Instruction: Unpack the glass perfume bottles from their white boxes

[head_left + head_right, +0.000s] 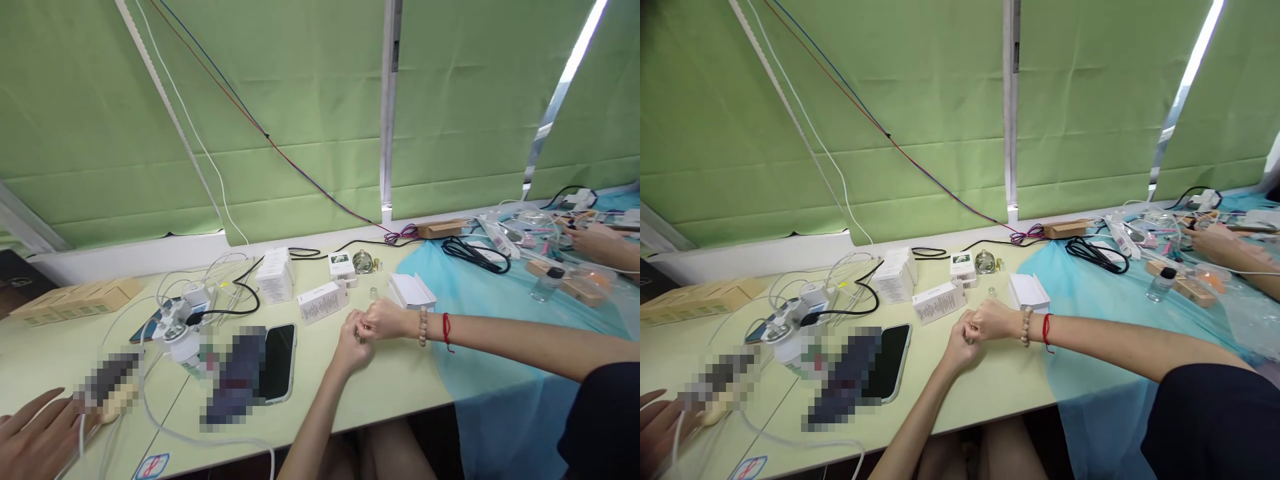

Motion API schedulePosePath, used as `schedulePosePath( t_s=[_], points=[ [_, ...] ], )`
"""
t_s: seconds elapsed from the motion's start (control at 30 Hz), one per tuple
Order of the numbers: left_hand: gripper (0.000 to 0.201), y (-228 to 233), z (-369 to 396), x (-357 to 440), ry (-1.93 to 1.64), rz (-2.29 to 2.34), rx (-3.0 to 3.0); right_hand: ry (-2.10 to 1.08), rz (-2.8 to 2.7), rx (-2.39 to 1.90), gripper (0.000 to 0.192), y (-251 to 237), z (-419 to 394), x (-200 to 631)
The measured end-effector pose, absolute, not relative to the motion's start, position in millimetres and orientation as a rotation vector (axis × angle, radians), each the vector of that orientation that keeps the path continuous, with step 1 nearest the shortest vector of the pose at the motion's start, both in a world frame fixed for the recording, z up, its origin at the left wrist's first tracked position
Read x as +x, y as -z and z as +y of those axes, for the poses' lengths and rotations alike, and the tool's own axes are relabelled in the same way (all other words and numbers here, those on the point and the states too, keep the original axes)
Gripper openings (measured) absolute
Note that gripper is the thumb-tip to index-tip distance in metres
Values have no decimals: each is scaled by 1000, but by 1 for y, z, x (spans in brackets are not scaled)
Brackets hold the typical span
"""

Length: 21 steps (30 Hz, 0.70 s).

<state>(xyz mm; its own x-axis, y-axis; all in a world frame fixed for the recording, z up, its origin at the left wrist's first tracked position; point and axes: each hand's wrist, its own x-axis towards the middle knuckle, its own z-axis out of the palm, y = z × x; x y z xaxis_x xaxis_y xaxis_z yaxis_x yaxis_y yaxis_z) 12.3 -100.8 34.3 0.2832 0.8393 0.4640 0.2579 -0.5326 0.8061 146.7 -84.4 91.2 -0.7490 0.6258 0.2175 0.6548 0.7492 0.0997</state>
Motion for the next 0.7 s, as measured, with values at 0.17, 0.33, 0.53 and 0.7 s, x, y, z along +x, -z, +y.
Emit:
schedulePosePath(
  t_s=[0.17,0.33,0.53,0.7],
  points=[
    [19,-38,-102,12,-1252,943,1872,443,-2920,-806,38,-99,-74,146],
    [19,-39,-104,11,-1202,970,1805,483,-2986,-659,37,-105,-68,143],
    [20,-37,-104,11,-1124,1034,1694,487,-3060,-570,36,-110,-61,141],
    [21,-37,-106,13,-1112,988,1588,460,-3073,-439,35,-109,-54,142]
  ],
)
